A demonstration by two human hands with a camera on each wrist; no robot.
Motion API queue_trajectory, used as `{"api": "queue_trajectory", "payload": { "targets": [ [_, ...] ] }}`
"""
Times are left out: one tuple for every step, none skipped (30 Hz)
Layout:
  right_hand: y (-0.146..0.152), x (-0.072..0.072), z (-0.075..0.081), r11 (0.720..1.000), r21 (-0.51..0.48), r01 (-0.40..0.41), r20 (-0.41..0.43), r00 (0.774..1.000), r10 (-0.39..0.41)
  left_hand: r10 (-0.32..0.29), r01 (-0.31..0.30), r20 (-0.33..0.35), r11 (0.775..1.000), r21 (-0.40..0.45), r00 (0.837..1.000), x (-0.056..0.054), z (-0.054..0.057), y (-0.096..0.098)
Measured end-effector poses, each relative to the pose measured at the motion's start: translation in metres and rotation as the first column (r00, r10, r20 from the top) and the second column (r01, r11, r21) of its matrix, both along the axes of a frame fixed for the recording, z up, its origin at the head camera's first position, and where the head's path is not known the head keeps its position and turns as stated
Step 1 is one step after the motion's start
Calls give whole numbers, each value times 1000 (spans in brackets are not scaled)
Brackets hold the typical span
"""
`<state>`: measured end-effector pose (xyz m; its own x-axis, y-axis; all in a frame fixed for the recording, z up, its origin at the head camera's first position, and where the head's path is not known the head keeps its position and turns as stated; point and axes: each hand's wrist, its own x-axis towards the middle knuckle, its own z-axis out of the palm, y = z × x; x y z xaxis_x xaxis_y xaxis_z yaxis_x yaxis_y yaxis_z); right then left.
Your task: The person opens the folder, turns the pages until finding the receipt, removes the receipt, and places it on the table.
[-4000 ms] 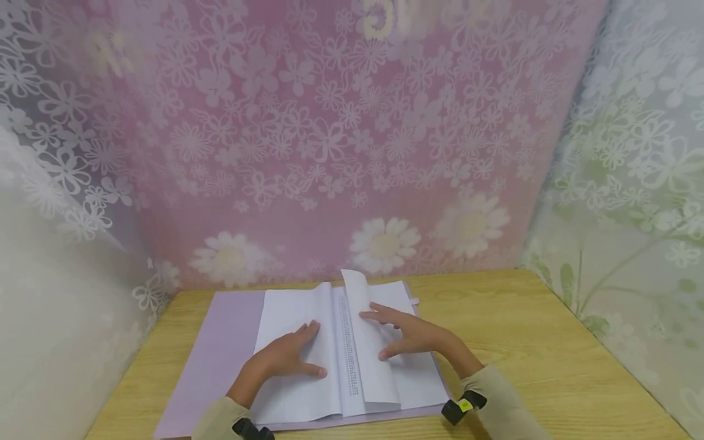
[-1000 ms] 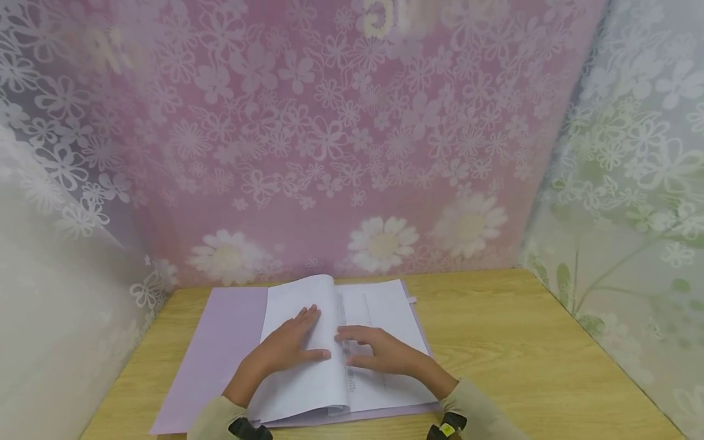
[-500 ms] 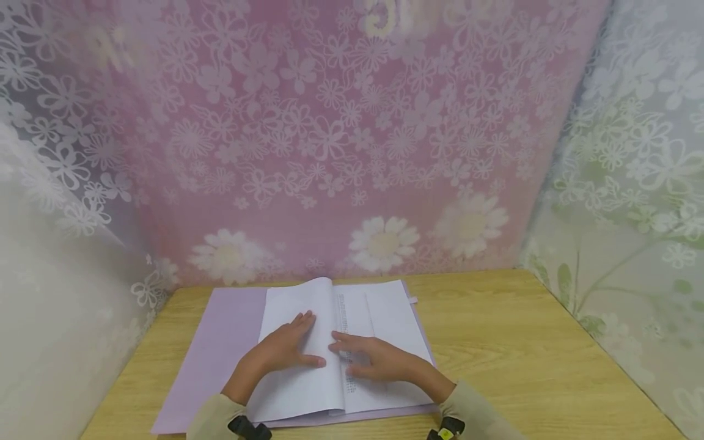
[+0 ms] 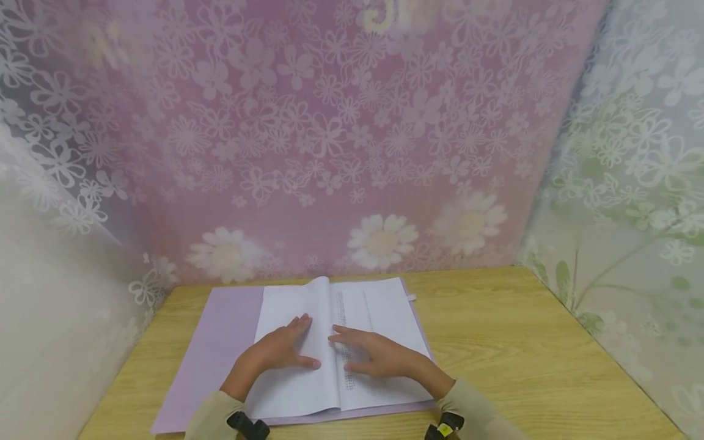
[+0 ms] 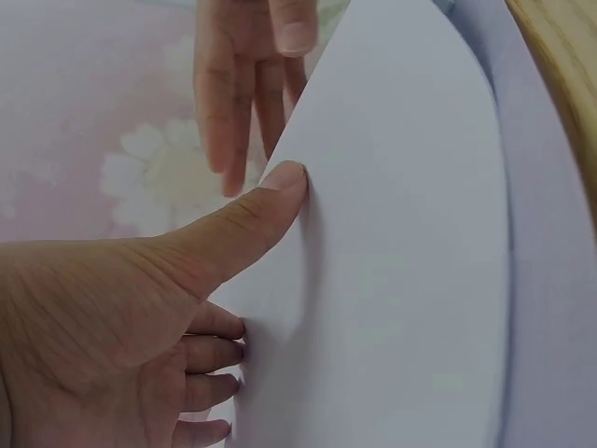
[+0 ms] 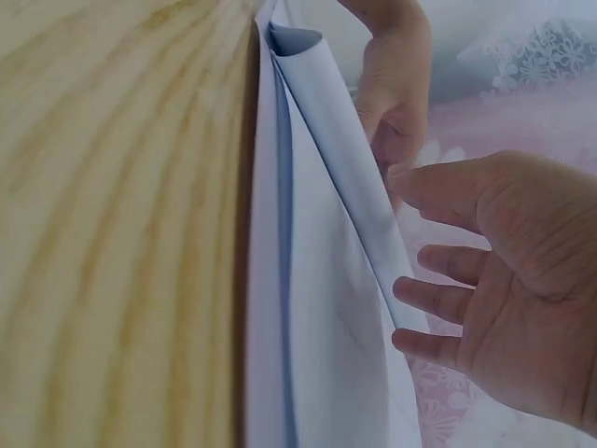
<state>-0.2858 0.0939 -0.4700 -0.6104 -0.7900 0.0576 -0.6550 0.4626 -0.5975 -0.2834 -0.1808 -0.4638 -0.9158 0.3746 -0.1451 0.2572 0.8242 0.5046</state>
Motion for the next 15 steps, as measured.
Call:
{"api": "queue_trajectory", "payload": {
  "targets": [
    [1, -2, 1, 1000, -8, 12, -4, 1000, -12, 3, -3, 6, 1000, 0, 1000, 0, -1, 0],
    [3, -4, 1, 1000, -18, 25, -12, 1000, -25, 3, -3, 13, 1000, -1, 1000, 0, -2, -1],
    [5, -6, 2, 999, -29, 41, -18, 999, -42, 3, -3, 18, 1000, -4, 1000, 0, -3, -1],
    [8, -8, 4, 997, -47, 60, -21, 998, -61, 4, -3, 22, 1000, -9, 1000, 0, -4, -1],
    [11, -11, 6, 995, -68, 76, -34, 996, -79, 3, -3, 24, 1000, -11, 1000, 0, -4, -2],
    [14, -14, 9, 991, -91, 97, -47, 994, -101, 4, -4, 28, 1000, -13, 1000, 0, -5, -1],
    [18, -17, 12, 987, -112, 116, -60, 991, -123, 2, -2, 27, 1000, -12, 1000, 0, -5, -1],
    [23, -20, 16, 981, -138, 136, -71, 987, -147, 2, -2, 28, 1000, -9, 1000, 0, -5, -1],
    [27, -23, 19, 975, -158, 158, -80, 982, -172, 1, -1, 26, 1000, -10, 1000, 0, -4, -1],
    [32, -27, 22, 968, -173, 179, -91, 976, -197, 0, 0, 28, 1000, -7, 1000, 0, -4, -1],
    [37, -30, 24, 961, -187, 201, -94, 971, -221, 0, 0, 32, 1000, -4, 999, 0, -3, -1],
    [42, -34, 26, 954, -196, 227, -92, 964, -249, -1, 1, 35, 1000, -3, 999, 0, -3, 0],
    [47, -37, 27, 947, -202, 251, -97, 957, -274, -1, 1, 34, 1000, -1, 999, 0, -3, 0],
    [52, -41, 29, 938, -210, 276, -86, 950, -299, -3, 3, 35, 1000, -2, 999, -1, -3, 0],
    [57, -45, 29, 931, -211, 297, -86, 943, -321, -4, 4, 34, 1000, -3, 999, -1, -3, 0]
  ]
}}
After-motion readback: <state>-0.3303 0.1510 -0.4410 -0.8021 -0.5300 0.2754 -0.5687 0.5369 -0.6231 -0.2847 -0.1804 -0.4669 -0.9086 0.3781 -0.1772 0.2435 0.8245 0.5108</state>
